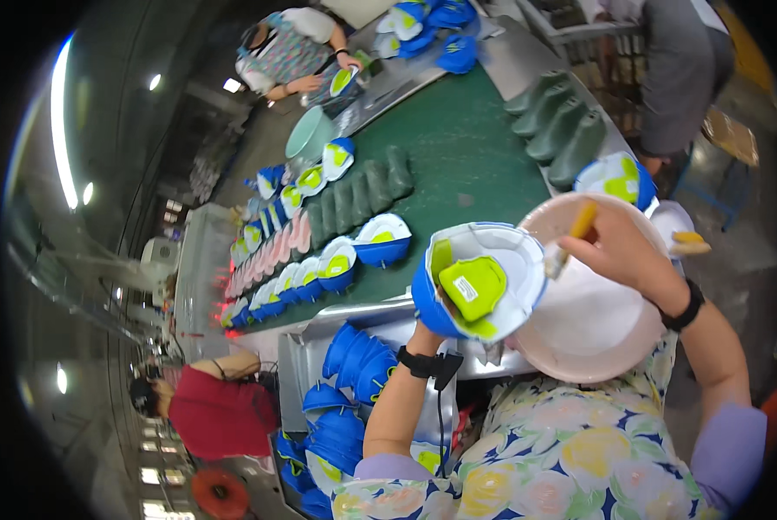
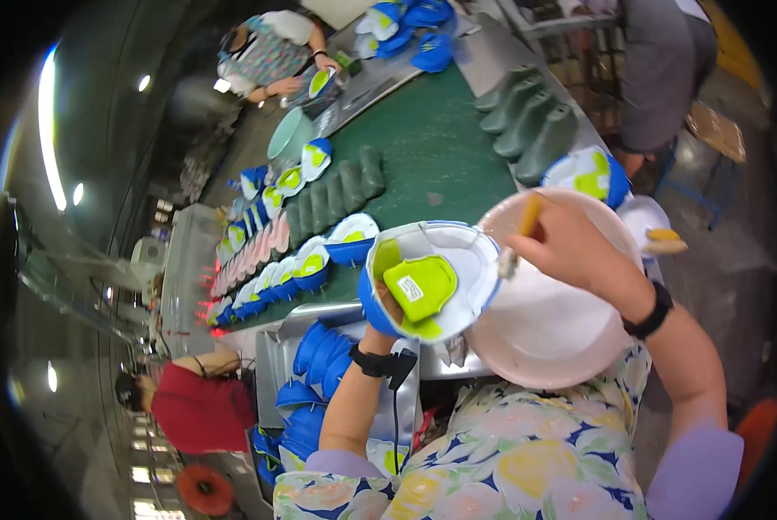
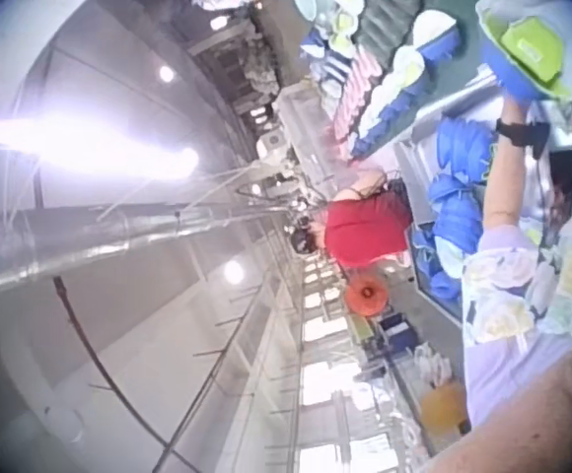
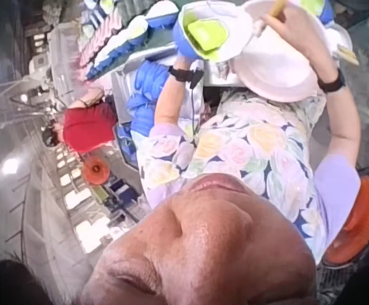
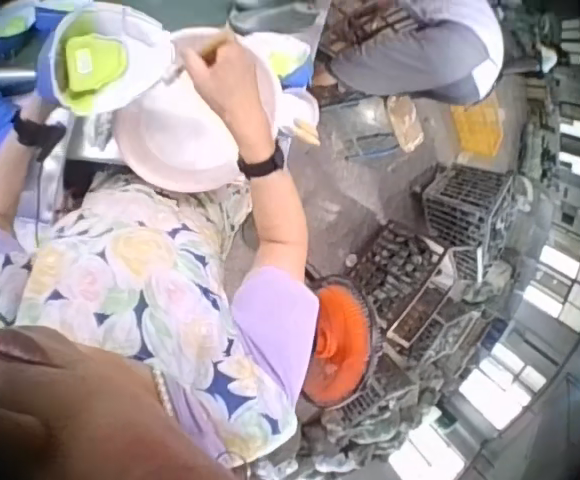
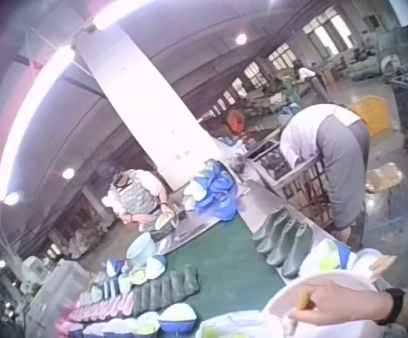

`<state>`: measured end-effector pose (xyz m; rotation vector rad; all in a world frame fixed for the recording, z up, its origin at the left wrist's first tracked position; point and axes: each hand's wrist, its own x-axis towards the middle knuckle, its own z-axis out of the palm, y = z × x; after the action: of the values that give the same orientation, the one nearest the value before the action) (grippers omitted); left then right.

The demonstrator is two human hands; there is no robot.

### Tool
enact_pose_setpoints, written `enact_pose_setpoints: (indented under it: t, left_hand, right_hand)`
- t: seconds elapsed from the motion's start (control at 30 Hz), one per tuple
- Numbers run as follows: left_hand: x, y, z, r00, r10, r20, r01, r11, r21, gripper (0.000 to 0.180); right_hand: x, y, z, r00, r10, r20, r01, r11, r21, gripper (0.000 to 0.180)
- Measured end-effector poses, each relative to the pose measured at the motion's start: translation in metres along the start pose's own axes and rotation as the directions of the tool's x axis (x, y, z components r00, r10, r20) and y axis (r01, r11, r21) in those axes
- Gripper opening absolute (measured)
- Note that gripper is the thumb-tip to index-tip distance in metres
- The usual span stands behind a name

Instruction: The person repeatedly picks up blue and green shoe uppers from a conveyor belt, dips a brush into a pink bowl of white paint, and applies the paint to the interior of each shoe. After painting, the person places the shoe back onto the conveyor belt. Other workers are visible in the background performing similar tasks.

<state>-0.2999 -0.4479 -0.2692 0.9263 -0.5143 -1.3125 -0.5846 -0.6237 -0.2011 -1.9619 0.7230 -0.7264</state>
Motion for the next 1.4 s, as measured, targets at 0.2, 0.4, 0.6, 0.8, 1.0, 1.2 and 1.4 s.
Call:
enact_pose_setpoints:
  t: [0.2, 0.4, 0.6, 0.8, 1.0, 1.2, 1.4]
  left_hand:
    - [0.057, -0.012, -0.137, 0.865, 0.408, -0.291, -0.279, 0.875, 0.396, 0.056]
    - [0.148, -0.011, -0.192, 0.714, 0.693, -0.099, -0.210, 0.347, 0.914, 0.091]
    - [0.118, 0.004, -0.216, 0.781, 0.466, -0.416, 0.517, -0.109, 0.849, 0.084]
    - [-0.002, 0.095, -0.197, 0.757, 0.652, -0.031, 0.260, -0.257, 0.931, 0.057]
    - [-0.170, 0.105, -0.141, 0.847, 0.313, -0.429, 0.496, -0.178, 0.850, 0.077]
    - [-0.225, 0.023, -0.105, 0.898, 0.344, -0.275, 0.432, -0.566, 0.702, 0.084]
    - [-0.242, 0.074, -0.103, 0.702, 0.591, -0.397, 0.159, 0.414, 0.896, 0.072]
  right_hand:
    - [-0.033, 0.030, -0.010, 0.990, 0.136, -0.039, -0.132, 0.987, 0.095, 0.016]
    - [-0.054, 0.043, -0.014, 0.948, 0.315, -0.040, -0.292, 0.916, 0.276, 0.011]
    - [-0.059, 0.049, -0.015, 0.922, 0.384, 0.044, -0.380, 0.881, 0.281, 0.009]
    - [-0.060, 0.056, -0.012, 0.927, 0.352, 0.132, -0.373, 0.905, 0.207, 0.010]
    - [-0.056, 0.052, -0.010, 0.940, 0.291, 0.178, -0.321, 0.930, 0.176, 0.011]
    - [-0.033, 0.022, 0.017, 0.923, 0.207, 0.324, -0.255, 0.960, 0.113, 0.012]
    - [-0.039, 0.003, 0.034, 0.943, 0.088, 0.321, -0.135, 0.983, 0.128, 0.013]
